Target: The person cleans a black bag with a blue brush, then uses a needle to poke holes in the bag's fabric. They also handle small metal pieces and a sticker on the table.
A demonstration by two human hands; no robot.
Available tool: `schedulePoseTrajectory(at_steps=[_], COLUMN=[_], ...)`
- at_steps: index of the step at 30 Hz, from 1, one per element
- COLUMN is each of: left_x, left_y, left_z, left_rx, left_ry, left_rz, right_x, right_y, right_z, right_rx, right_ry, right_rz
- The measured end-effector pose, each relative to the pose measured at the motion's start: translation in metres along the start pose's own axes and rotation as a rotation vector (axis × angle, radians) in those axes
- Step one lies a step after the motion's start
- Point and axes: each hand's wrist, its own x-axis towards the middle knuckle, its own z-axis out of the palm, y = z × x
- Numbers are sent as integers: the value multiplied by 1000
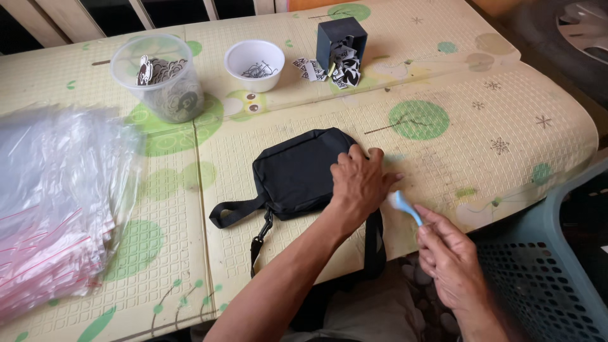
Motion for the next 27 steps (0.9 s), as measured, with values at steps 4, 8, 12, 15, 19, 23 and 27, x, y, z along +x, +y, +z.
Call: schedulePoseTrajectory(at_steps=[4,8,12,15,19,23,27], left_x=[21,8,-9,-23,-42,-81,-123], left_y=[12,10,0,-24,-91,-157,-198], left_z=[31,-62,-177,-225,-193,-152,-124], left_rx=[143,-454,-838,-1187,-1411,-1275,-549], left_ry=[133,-150,112,272,418,287,166], left_rz=[-67,59,102,-24,-85,-556,-523], right_x=[15,20,27,14,33,52,85], right_y=[32,44,41,-12,-25,-27,0], right_z=[-9,-5,15,53,65,85,72], right_rx=[173,196,294,230,435,265,-653], right_ry=[147,184,206,192,41,40,89], right_rz=[11,70,36,84,8,-105,-634])
